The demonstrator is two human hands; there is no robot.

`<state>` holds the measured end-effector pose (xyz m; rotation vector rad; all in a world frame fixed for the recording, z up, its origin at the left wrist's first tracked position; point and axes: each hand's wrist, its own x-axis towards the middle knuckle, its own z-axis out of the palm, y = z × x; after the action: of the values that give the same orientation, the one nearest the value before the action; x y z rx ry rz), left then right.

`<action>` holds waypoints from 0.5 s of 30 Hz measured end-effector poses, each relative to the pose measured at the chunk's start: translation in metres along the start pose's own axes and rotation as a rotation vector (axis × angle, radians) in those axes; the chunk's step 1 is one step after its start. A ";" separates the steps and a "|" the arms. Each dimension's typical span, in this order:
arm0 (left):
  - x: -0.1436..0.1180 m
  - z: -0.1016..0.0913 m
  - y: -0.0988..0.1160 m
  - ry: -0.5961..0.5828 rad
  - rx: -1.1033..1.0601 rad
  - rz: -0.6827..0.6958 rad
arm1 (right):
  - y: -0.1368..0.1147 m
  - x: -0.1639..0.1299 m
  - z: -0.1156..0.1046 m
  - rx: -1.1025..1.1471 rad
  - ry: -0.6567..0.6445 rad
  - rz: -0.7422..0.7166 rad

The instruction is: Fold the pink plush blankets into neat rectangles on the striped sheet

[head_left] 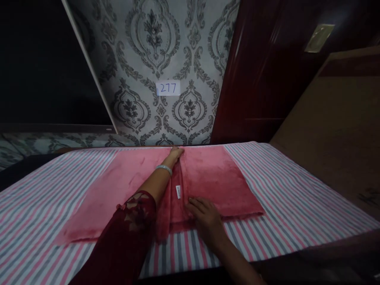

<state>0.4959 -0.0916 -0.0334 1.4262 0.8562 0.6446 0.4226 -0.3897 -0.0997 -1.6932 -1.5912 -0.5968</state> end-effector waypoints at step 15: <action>-0.009 0.010 0.025 0.153 0.579 0.184 | -0.009 0.018 -0.019 0.113 -0.165 0.092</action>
<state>0.5017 -0.1030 -0.0079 2.0132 1.0966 0.6803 0.4186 -0.3930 -0.0720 -1.7573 -1.6187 -0.3216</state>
